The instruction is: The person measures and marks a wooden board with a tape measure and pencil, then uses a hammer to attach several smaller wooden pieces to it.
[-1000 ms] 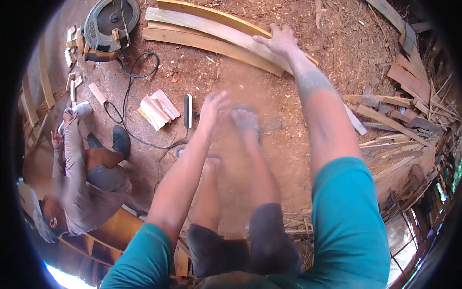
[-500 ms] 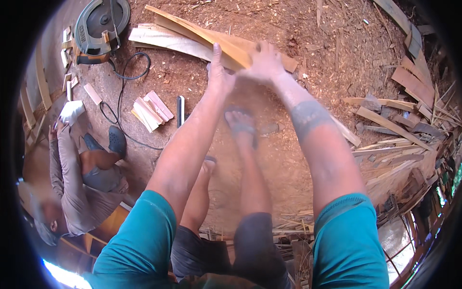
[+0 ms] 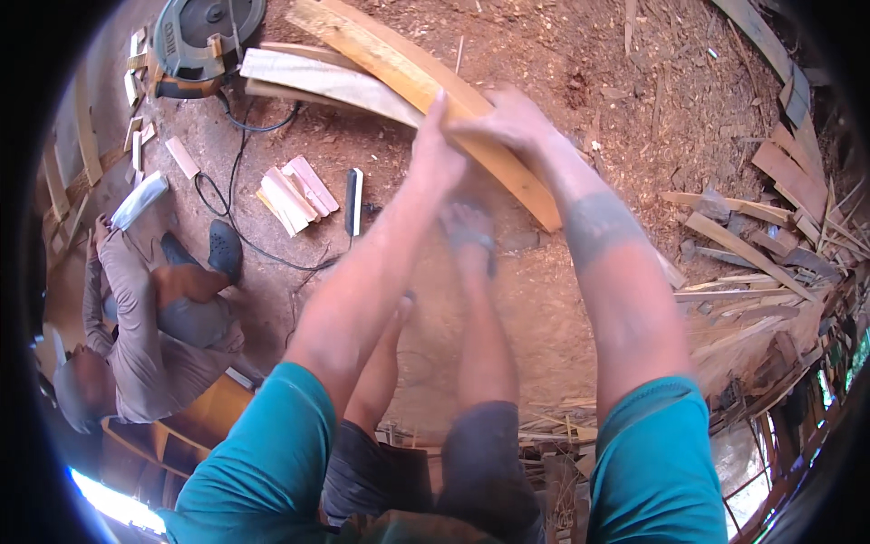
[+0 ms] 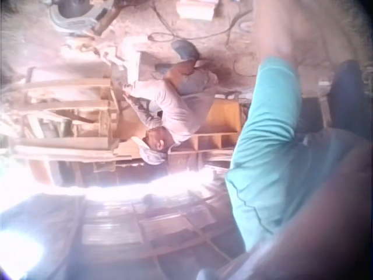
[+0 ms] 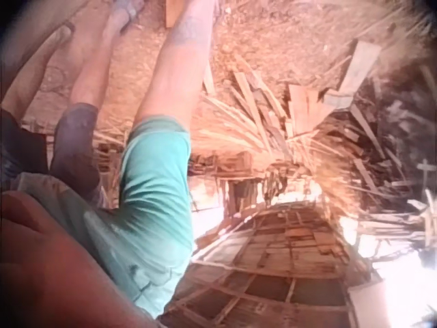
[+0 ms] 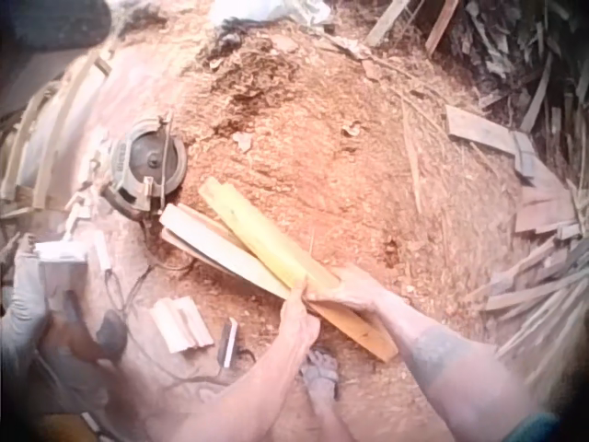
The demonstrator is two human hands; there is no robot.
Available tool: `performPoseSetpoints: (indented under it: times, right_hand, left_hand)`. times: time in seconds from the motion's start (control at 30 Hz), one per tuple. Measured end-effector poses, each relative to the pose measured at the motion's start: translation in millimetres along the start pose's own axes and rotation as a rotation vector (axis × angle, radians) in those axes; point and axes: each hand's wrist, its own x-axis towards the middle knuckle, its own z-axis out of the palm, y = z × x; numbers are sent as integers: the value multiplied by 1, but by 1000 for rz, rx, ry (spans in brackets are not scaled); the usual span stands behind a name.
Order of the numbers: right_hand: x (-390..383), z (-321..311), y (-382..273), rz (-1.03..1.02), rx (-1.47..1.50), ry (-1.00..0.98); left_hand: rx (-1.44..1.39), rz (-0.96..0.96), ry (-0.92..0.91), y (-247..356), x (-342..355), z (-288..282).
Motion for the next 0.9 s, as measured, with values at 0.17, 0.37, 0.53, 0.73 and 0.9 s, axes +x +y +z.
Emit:
performPoseSetpoints:
  times: [0.17,0.37,0.53,0.73,0.9]
  right_hand:
    - [-72,-14,-38,45,66,-140]
    - [-195,-49,-98,44,456,-178]
    - [-311,-71,-153,-62,402,-47]
    - [-456,-105,-260,14,110,143]
    - [-544,-116,-322,0,82,183]
  left_hand:
    - [-98,-18,17,-6,-67,-5]
    - [-67,-78,46,2,-217,44]
    - [-4,-179,75,11,-320,91]
    - [-40,-216,0,22,-446,141]
    - [-186,-242,-290,51,-530,143]
